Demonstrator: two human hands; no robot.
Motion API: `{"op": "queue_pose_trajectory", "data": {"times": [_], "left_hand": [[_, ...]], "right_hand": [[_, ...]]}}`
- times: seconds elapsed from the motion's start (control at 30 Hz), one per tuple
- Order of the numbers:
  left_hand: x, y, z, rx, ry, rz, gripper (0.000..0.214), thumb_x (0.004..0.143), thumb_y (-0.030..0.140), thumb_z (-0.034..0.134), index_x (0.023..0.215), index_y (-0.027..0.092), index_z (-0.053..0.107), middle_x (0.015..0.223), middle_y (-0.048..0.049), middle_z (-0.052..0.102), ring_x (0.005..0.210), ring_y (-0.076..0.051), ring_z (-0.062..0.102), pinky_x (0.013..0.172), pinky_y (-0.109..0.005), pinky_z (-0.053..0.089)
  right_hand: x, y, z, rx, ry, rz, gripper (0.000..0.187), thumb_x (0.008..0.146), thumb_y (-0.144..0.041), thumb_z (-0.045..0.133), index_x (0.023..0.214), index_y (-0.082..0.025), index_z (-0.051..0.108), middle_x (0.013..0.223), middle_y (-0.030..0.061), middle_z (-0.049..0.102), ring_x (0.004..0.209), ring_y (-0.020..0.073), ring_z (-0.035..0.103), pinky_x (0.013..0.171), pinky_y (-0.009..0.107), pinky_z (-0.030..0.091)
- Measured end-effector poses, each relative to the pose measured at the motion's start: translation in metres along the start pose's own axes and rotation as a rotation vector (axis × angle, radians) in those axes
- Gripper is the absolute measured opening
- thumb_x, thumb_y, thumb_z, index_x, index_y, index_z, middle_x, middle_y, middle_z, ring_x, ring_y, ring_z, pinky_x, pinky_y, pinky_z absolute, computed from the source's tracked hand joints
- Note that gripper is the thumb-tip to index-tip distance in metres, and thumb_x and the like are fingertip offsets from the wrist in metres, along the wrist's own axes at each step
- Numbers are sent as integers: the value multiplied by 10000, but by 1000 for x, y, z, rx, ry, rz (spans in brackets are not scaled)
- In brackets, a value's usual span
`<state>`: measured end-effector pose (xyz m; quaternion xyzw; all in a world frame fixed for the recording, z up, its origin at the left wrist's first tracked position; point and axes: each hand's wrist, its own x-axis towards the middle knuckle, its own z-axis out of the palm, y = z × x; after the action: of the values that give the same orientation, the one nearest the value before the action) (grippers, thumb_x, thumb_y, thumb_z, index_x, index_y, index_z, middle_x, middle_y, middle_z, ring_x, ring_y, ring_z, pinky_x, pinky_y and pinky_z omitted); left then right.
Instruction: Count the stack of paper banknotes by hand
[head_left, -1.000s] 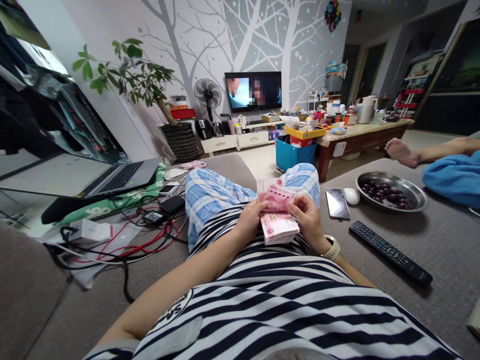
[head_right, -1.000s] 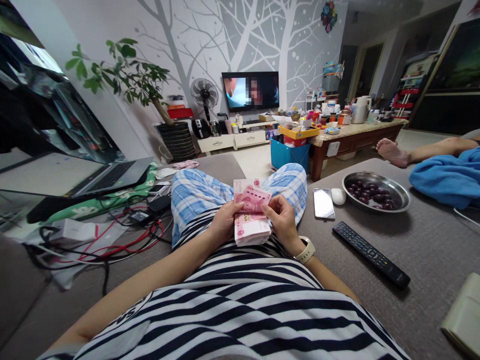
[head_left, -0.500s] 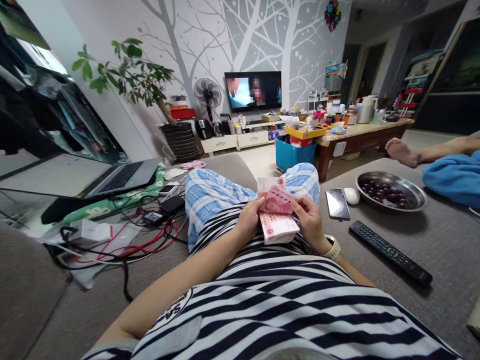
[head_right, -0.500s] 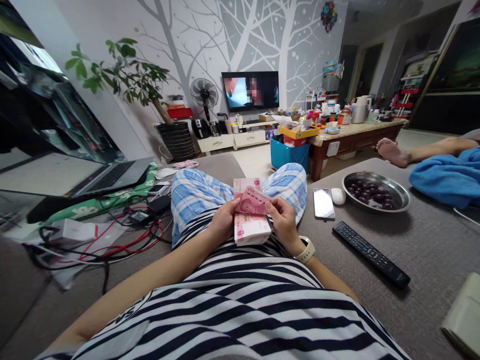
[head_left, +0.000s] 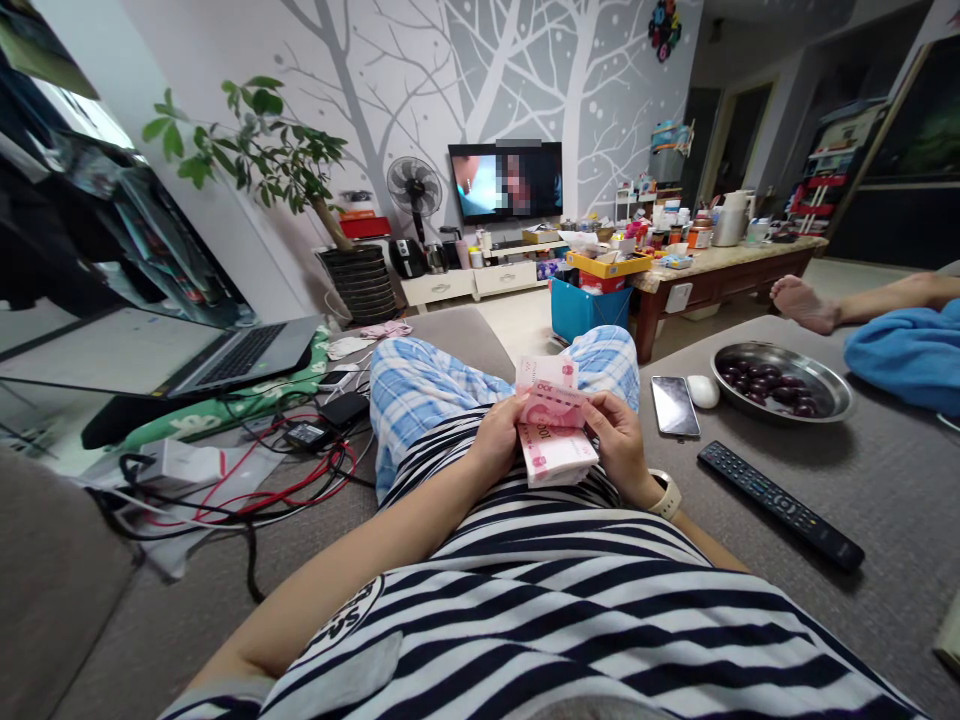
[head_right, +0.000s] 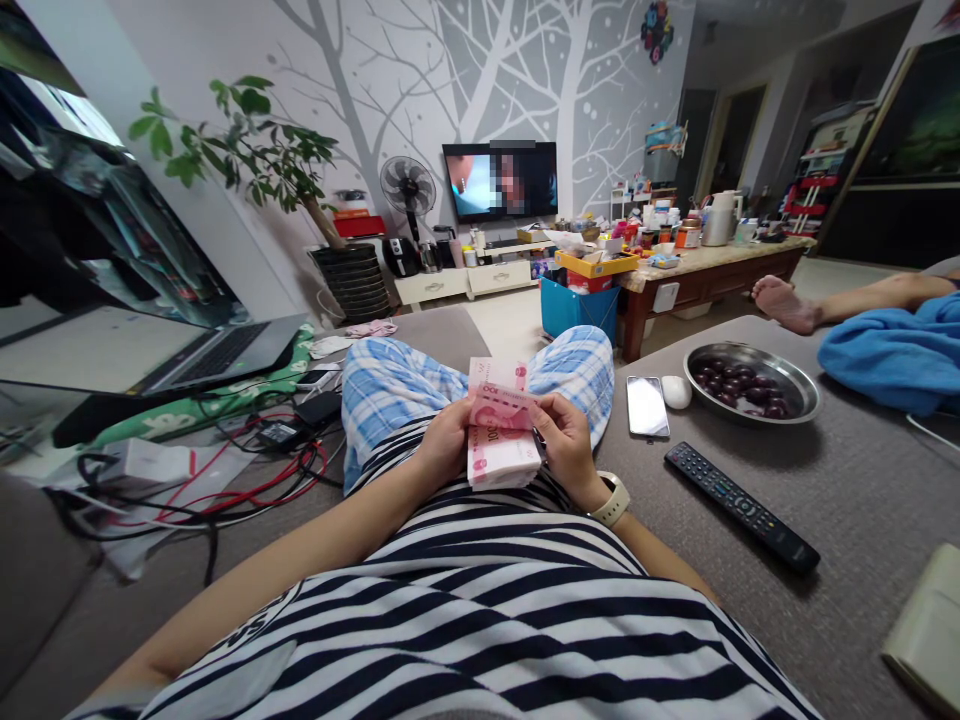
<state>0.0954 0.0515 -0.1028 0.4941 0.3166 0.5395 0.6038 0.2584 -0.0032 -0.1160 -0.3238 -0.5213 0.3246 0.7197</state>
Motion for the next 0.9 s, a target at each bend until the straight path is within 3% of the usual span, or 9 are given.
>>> {"op": "queue_pose_trajectory", "data": {"times": [0.37, 0.63, 0.9], "left_hand": [[-4, 6, 2, -6, -77, -27, 205, 750, 383, 748, 777, 186, 796, 833, -56, 795, 860, -280, 728, 936, -413, 555], [-3, 4, 2, -64, -44, -60, 181, 707, 339, 775, 777, 173, 788, 819, -54, 794, 846, -254, 720, 909, -380, 557], [-2, 0, -1, -33, -53, -46, 212, 739, 375, 763, 811, 178, 794, 942, -71, 823, 917, -280, 741, 944, -410, 564]], "right_hand": [[0, 0, -1, 2, 2, -2, 356, 879, -530, 731, 751, -209, 641, 618, -45, 515, 563, 112, 396, 543, 264, 333], [0, -2, 0, 6, -5, 6, 357, 874, -535, 734, 756, -210, 645, 638, -36, 538, 573, 117, 406, 547, 265, 351], [-1, -1, -1, -2, 3, 2, 372, 878, -551, 724, 751, -210, 645, 612, -44, 504, 556, 114, 380, 532, 265, 334]]}}
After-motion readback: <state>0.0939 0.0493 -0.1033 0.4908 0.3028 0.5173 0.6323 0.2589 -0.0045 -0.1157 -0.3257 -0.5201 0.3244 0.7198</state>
